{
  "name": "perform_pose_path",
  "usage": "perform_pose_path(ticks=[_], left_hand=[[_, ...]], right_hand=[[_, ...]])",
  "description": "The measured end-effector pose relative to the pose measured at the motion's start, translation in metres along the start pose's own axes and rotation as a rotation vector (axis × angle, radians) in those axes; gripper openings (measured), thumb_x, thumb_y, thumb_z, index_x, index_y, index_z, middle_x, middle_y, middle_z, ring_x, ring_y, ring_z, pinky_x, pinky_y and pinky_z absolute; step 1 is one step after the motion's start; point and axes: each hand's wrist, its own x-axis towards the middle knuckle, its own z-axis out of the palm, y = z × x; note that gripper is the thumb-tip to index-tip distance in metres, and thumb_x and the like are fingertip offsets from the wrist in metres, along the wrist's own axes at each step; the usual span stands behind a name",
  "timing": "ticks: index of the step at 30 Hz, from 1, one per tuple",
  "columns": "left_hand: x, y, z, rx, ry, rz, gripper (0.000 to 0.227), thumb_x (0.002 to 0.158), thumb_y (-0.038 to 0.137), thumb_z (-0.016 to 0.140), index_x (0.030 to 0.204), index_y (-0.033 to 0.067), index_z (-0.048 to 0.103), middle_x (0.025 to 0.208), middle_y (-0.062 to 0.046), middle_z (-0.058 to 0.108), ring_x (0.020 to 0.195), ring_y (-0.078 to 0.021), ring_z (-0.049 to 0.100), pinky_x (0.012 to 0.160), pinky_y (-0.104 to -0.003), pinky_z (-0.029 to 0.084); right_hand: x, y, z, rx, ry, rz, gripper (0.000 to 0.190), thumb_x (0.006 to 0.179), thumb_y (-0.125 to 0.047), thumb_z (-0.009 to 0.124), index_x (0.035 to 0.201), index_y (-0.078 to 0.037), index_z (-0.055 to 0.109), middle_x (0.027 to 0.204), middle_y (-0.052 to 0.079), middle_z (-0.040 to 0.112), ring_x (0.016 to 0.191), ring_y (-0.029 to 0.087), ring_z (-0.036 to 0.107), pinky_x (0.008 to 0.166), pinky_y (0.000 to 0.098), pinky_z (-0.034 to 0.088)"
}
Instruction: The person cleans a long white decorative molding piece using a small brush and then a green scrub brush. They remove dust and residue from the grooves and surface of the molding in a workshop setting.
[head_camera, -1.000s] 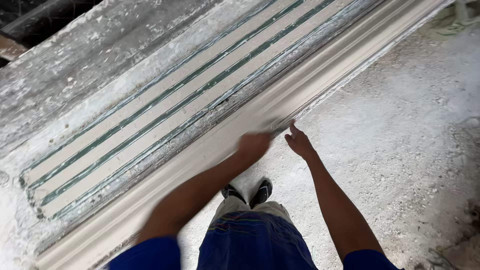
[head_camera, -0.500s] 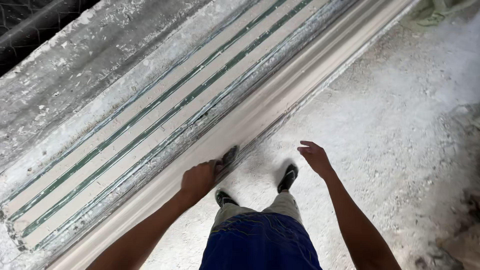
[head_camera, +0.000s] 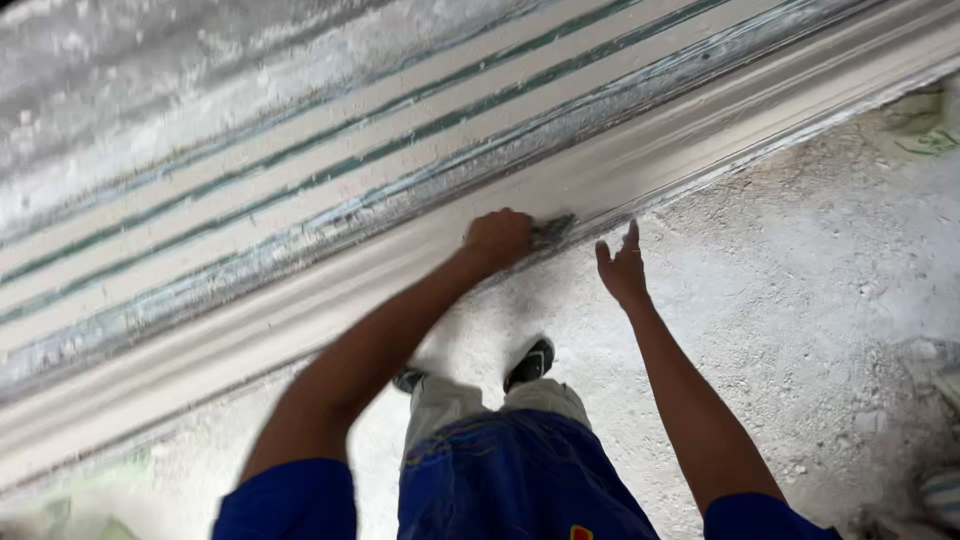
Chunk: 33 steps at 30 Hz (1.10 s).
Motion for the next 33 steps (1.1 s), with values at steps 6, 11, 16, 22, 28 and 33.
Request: perform_pose_path(ticks=[6, 11, 16, 22, 28, 33], left_hand=[[-0.171, -0.119, 0.005, 0.321, -0.057, 0.127, 0.045, 0.103, 0.026, 0.054, 0.146, 0.0185, 0.045, 0.137, -0.008, 0.061, 0.069, -0.0212, 0.070, 0.045, -0.035, 0.058], [-0.277, -0.179, 0.001, 0.745, 0.032, 0.326, 0.057, 0.093, 0.013, 0.062, 0.146, 0.0056, 0.044, 0.127, -0.014, 0.065, 0.054, -0.0153, 0.065, 0.031, -0.022, 0.047], [-0.198, -0.138, 0.021, 0.595, 0.102, 0.341, 0.054, 0.092, 0.015, 0.063, 0.143, 0.0057, 0.048, 0.114, -0.011, 0.067, 0.059, -0.0212, 0.067, 0.037, -0.033, 0.053], [-0.059, -0.041, 0.022, 0.329, 0.202, 0.424, 0.053, 0.089, 0.008, 0.063, 0.140, 0.0015, 0.048, 0.110, -0.016, 0.067, 0.065, -0.0290, 0.070, 0.045, -0.041, 0.056], [-0.086, -0.047, -0.004, 0.400, -0.030, 0.383, 0.054, 0.089, 0.007, 0.063, 0.139, -0.0065, 0.047, 0.099, -0.022, 0.068, 0.065, -0.0302, 0.072, 0.046, -0.041, 0.059], [-0.006, 0.025, -0.018, 0.138, -0.006, 0.299, 0.015, 0.098, 0.011, 0.056, 0.106, 0.0037, 0.066, 0.094, -0.017, 0.074, 0.074, -0.0352, 0.075, 0.054, -0.049, 0.058]], right_hand=[[0.014, -0.020, 0.002, -0.075, -0.134, 0.094, 0.109, 0.095, -0.046, 0.065, 0.162, -0.004, -0.010, 0.158, 0.033, 0.036, 0.132, 0.046, 0.054, 0.106, 0.0443, 0.049], [0.013, -0.024, 0.011, -0.172, -0.100, 0.033, 0.116, 0.095, -0.055, 0.068, 0.162, 0.000, -0.009, 0.153, 0.036, 0.043, 0.133, 0.047, 0.055, 0.110, 0.0437, 0.047], [0.019, -0.024, 0.013, -0.278, -0.047, -0.050, 0.120, 0.097, -0.062, 0.066, 0.161, 0.006, -0.008, 0.144, 0.040, 0.047, 0.129, 0.051, 0.054, 0.108, 0.0441, 0.049], [0.016, -0.022, 0.008, -0.278, -0.060, 0.085, 0.106, 0.092, -0.060, 0.060, 0.164, -0.004, 0.006, 0.135, 0.025, 0.065, 0.121, 0.042, 0.066, 0.104, 0.0428, 0.052], [0.015, 0.000, -0.005, -0.230, -0.096, -0.027, 0.085, 0.099, -0.041, 0.055, 0.165, -0.012, 0.010, 0.137, 0.026, 0.061, 0.128, 0.040, 0.059, 0.104, 0.0450, 0.048], [0.020, -0.006, 0.007, -0.087, -0.055, 0.003, 0.078, 0.099, -0.024, 0.055, 0.163, -0.013, 0.012, 0.134, 0.024, 0.066, 0.128, 0.035, 0.062, 0.105, 0.0415, 0.049]])
